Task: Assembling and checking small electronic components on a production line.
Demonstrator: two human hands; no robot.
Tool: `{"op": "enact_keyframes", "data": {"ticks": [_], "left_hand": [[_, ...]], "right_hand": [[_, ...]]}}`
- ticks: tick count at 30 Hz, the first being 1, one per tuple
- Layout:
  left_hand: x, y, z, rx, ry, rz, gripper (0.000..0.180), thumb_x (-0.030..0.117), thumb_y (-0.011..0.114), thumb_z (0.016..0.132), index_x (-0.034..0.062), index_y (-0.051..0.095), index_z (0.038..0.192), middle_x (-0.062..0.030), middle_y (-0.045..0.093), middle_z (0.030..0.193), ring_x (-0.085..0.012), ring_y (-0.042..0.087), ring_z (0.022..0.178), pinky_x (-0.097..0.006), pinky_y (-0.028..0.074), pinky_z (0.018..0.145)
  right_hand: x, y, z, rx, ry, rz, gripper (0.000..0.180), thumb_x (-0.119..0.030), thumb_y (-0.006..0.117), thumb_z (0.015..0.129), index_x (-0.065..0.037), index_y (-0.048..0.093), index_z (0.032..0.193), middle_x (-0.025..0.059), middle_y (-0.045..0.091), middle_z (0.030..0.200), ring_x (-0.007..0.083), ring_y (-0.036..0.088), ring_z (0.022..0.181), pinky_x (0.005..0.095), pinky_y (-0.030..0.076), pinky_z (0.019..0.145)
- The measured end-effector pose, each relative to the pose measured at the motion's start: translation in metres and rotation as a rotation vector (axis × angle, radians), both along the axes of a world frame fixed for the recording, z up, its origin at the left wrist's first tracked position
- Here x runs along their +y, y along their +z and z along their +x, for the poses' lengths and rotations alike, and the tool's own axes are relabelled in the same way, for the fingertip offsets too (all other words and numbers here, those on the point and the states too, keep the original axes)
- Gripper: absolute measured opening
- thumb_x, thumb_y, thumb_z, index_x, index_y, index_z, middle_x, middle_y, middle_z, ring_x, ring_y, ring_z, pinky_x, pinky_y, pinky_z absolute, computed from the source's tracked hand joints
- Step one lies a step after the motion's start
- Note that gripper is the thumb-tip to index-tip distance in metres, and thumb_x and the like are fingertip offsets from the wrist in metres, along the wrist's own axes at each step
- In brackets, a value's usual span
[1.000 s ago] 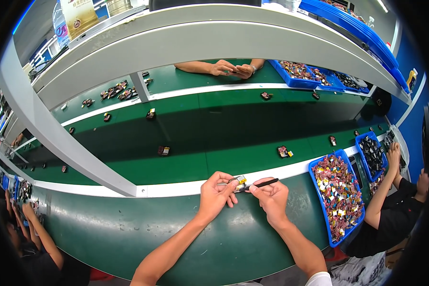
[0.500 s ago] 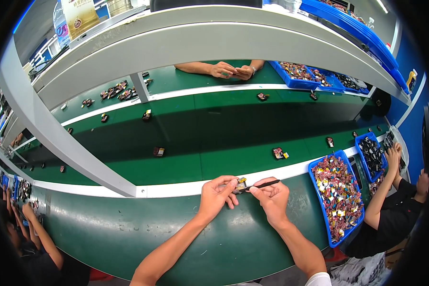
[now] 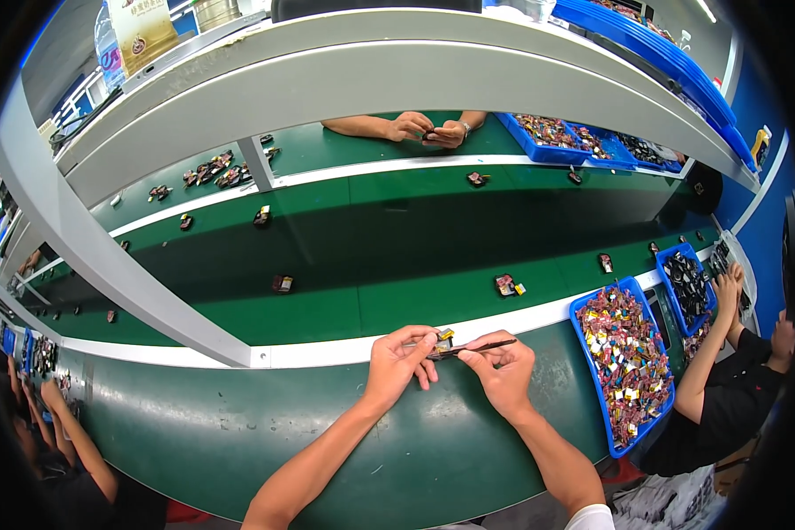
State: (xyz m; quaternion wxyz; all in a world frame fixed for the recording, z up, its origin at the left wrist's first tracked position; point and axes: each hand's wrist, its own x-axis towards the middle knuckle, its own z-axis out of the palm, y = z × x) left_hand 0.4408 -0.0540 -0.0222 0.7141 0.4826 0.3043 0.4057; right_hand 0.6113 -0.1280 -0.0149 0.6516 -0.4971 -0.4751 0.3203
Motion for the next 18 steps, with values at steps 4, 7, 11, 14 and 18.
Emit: {"op": "enact_keyframes", "data": {"ticks": [4, 7, 11, 14, 18], "left_hand": [[-0.0003, -0.0037, -0.0016, -0.003, -0.003, 0.006, 0.027, 0.015, 0.064, 0.1, -0.0079, 0.066, 0.113, -0.0169, 0.069, 0.09, -0.0192, 0.067, 0.055, -0.026, 0.052, 0.042], [-0.0016, -0.0018, -0.0008, -0.002, -0.008, -0.003, 0.024, 0.013, 0.064, 0.1, -0.0062, 0.066, 0.114, -0.0149, 0.069, 0.086, -0.0173, 0.067, 0.057, -0.026, 0.052, 0.044], [-0.0031, -0.0032, -0.0016, 0.009, -0.012, 0.011, 0.023, 0.011, 0.063, 0.1, -0.0047, 0.067, 0.115, -0.0141, 0.069, 0.085, -0.0172, 0.067, 0.058, -0.026, 0.052, 0.045], [-0.004, -0.0049, -0.0017, 0.029, -0.009, 0.033, 0.022, 0.011, 0.063, 0.099, -0.004, 0.067, 0.116, -0.0133, 0.068, 0.082, -0.0172, 0.067, 0.059, -0.025, 0.052, 0.045], [-0.0039, -0.0053, -0.0003, 0.031, -0.008, 0.062, 0.024, 0.01, 0.063, 0.099, -0.0033, 0.067, 0.119, -0.0124, 0.068, 0.08, -0.0165, 0.067, 0.059, -0.025, 0.051, 0.045]], "right_hand": [[0.001, -0.0019, -0.0017, -0.025, 0.003, 0.004, 0.012, 0.009, 0.075, 0.084, 0.002, 0.069, 0.092, -0.0007, 0.066, 0.073, -0.0029, 0.042, 0.054, 0.017, 0.03, 0.048], [0.0003, -0.0026, -0.0018, -0.017, 0.0, 0.0, 0.012, 0.009, 0.075, 0.084, 0.002, 0.069, 0.092, -0.0005, 0.067, 0.074, -0.0031, 0.042, 0.054, 0.0169, 0.03, 0.048], [-0.0004, -0.0015, -0.0012, -0.013, 0.007, -0.014, 0.012, 0.008, 0.075, 0.084, 0.002, 0.069, 0.092, -0.0002, 0.067, 0.075, -0.0032, 0.042, 0.054, 0.0167, 0.03, 0.048], [0.0006, 0.0011, -0.0019, -0.038, 0.002, -0.017, 0.012, 0.008, 0.075, 0.084, 0.002, 0.068, 0.092, 0.0002, 0.068, 0.076, -0.0033, 0.043, 0.054, 0.0166, 0.03, 0.048], [0.0009, -0.0008, 0.0008, -0.01, 0.013, -0.015, 0.012, 0.008, 0.075, 0.084, 0.002, 0.068, 0.092, 0.0013, 0.069, 0.077, -0.0035, 0.043, 0.054, 0.0165, 0.03, 0.048]]}}
